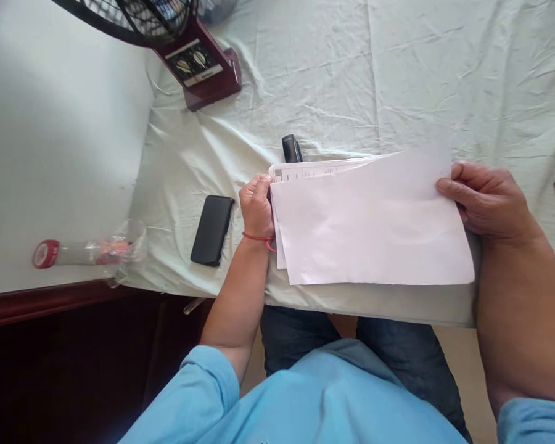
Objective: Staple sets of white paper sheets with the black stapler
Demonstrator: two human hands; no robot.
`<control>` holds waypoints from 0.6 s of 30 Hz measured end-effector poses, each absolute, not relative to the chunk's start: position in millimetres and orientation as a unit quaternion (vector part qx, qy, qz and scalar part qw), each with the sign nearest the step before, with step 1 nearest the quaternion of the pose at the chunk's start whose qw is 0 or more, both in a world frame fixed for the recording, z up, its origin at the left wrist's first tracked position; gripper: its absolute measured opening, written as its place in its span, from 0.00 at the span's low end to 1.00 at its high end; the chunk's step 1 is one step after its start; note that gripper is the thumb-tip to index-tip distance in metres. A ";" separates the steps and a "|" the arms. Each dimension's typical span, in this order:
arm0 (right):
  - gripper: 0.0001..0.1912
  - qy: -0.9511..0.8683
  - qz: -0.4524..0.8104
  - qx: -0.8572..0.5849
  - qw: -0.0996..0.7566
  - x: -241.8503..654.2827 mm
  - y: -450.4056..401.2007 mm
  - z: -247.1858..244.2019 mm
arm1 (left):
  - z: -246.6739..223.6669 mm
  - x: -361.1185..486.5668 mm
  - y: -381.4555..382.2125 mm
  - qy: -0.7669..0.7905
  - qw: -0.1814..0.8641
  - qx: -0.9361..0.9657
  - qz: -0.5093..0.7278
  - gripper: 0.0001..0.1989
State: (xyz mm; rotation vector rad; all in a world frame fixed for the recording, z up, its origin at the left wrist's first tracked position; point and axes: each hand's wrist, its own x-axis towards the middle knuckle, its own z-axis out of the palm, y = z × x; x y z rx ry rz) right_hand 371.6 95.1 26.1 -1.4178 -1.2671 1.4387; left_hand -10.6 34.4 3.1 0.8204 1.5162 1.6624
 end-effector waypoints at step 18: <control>0.26 -0.487 0.492 -0.573 0.439 361.7 96.7 22.2 | -1.7 -13.1 35.3 0.612 0.341 0.351 0.621 0.20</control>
